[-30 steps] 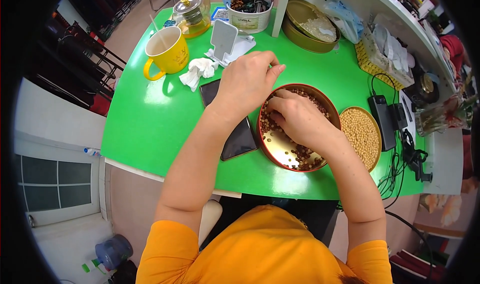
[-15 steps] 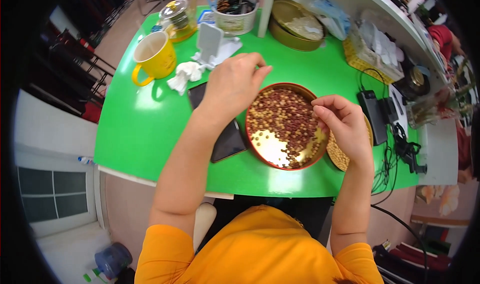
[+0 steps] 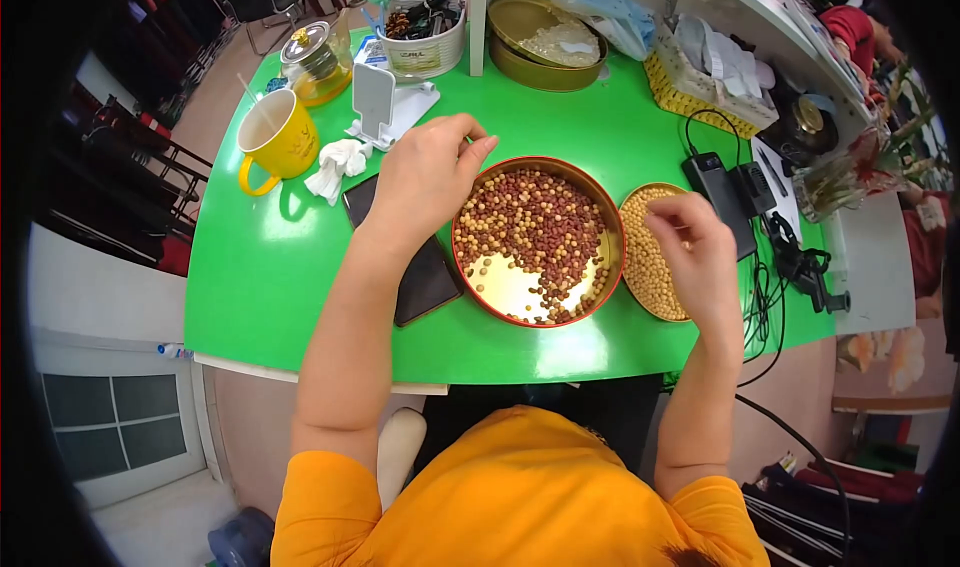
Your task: The person sorts through a mixture of beans by hand, picking individual light-colored beans from a red tin and placing them into a separate gold tray containing yellow soybeans.
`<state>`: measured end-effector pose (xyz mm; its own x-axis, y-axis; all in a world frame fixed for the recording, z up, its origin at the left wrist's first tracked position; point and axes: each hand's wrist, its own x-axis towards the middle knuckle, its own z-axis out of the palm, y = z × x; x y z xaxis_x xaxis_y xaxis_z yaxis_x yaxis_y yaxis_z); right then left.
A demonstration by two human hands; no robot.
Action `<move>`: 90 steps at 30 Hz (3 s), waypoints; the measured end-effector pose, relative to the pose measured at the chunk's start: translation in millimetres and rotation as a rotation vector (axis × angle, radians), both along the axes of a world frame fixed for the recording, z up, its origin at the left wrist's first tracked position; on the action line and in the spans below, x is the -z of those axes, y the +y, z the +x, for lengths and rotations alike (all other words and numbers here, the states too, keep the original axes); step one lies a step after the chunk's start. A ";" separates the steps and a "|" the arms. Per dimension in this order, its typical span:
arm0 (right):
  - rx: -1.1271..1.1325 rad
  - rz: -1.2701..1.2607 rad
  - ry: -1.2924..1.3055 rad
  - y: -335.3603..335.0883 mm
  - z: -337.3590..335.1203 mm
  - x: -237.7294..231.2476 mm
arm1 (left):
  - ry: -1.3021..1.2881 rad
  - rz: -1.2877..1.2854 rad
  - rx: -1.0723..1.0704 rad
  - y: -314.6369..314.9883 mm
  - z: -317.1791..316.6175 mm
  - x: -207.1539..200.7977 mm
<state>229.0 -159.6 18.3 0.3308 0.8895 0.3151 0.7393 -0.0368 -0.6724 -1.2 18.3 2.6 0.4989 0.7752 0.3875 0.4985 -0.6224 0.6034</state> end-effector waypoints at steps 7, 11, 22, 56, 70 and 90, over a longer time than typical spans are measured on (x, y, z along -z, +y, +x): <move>-0.418 -0.227 -0.326 34.5 -31.7 3.3 | 0.003 0.000 -0.007 -0.1 -1.1 7.7; -0.446 -0.322 -0.375 44.0 -35.0 12.6 | 0.005 0.041 0.002 0.7 -2.7 8.5; -0.445 -0.302 -0.238 50.2 -42.4 11.1 | 0.011 0.024 -0.009 -0.9 -10.7 6.5; -0.587 -0.110 -0.709 42.9 -10.6 -12.1 | -0.082 0.004 0.092 14.0 67.0 -28.3; -0.315 0.066 -0.285 -2.6 50.7 -54.7 | -0.076 -0.023 0.069 -4.1 70.6 -31.0; -0.339 0.111 1.271 -14.1 76.8 17.7 | 0.070 -0.005 -0.031 7.6 12.0 -0.4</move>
